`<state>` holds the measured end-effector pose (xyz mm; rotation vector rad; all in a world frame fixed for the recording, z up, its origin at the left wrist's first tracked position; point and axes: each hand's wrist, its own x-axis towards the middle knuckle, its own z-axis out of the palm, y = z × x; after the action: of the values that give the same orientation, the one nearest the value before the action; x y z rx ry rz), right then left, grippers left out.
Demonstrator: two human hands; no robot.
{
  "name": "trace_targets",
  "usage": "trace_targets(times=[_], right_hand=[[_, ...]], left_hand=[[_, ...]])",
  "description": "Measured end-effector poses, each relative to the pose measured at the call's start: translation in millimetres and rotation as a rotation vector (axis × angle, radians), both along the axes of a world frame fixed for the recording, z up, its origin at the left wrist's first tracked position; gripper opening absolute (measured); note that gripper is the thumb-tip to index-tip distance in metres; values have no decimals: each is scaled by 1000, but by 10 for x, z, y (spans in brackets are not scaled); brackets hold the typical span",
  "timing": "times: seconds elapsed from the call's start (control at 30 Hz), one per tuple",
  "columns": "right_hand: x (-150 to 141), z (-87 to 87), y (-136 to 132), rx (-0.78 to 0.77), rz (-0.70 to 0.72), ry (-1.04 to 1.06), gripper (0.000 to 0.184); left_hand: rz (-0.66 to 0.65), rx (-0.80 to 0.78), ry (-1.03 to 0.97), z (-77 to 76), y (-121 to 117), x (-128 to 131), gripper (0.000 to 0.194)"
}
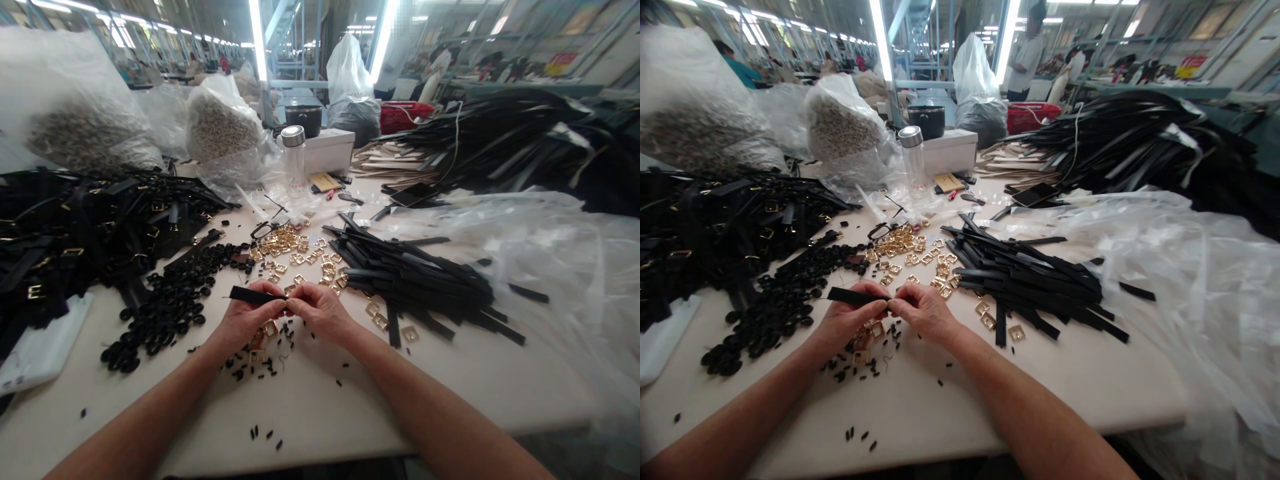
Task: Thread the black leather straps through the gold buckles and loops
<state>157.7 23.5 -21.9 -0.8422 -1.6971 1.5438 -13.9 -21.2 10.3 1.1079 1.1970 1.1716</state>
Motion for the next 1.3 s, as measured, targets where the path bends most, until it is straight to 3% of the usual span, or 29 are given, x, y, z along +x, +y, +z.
trace_targets(times=[0.3,0.53,0.73,0.97,1.2,1.3], right_hand=[[71,139,-18,58,143,-75,14],[20,89,-19,8,46,1,17],[30,100,-7,69,-22,-29,19],[38,115,-6,169,-50,-108,17],[43,153,1,133,-98,-62,20],[50,137,5,194,-104,-97,20]], left_hand=[[36,-14,40,-53,24,-34,25],[63,-5,89,-114,23,-66,42],[-8,90,262,-145,24,-59,25],[11,197,586,-153,35,-102,21],[-85,213,574,-99,26,-47,21],[-97,232,582,-92,25,-35,19]])
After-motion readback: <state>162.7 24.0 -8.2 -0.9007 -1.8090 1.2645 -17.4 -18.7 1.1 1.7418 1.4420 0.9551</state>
